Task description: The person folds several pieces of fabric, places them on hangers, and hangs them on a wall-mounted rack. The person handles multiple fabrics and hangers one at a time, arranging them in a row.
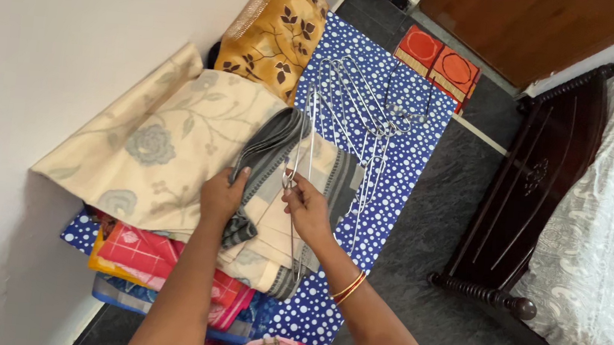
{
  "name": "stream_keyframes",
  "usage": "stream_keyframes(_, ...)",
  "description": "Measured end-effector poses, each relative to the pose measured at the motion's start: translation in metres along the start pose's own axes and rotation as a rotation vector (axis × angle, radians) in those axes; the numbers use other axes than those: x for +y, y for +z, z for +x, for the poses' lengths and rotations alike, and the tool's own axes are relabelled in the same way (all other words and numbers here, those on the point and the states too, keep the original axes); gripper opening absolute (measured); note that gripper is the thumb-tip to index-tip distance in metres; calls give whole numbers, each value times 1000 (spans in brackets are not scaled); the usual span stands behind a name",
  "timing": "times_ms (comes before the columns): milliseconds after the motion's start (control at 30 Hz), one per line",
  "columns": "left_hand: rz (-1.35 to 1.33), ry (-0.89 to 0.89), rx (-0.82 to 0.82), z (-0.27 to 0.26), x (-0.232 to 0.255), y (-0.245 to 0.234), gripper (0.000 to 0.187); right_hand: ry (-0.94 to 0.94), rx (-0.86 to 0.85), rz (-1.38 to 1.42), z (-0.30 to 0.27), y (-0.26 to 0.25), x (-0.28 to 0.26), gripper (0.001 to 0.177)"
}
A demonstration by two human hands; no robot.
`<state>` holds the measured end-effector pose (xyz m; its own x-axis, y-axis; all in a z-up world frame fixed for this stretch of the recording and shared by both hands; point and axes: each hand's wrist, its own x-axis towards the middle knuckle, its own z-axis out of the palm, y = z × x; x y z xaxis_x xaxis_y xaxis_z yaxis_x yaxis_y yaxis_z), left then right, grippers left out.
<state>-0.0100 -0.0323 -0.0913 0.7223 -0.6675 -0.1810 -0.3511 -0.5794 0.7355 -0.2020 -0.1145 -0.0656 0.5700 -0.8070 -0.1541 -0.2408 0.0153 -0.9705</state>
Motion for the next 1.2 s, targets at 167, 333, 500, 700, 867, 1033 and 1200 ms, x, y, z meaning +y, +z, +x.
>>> stream_keyframes(167, -69, 30, -8, -7, -3, -3, 46, 67, 69, 198, -20, 18, 0, 48)
stream_keyframes(333, -184, 157, -40, -7, -16, -4, 42, 64, 295, 392, -56, 12, -23, 47)
stream_keyframes(500, -348, 188, -145, -24, -15, -16, 36, 89, 369, 370, -100, 7, -35, 58)
stream_keyframes(700, -496, 345, -177, -81, 38, -58, 32, 112, 417, 306, -124, 10, -48, 61)
stream_keyframes(867, -618, 382, -243, -111, 68, -85, 27, -136, 299, 393, -134, 29, -80, 58)
stream_keyframes(1033, -642, 440, -292, -110, 59, -82, 31, -424, 101, -56, -131, 46, -108, 50)
stream_keyframes(1200, -850, 372, -472, -93, 38, -71, 29, -408, 239, -57, -116, 66, -115, 45)
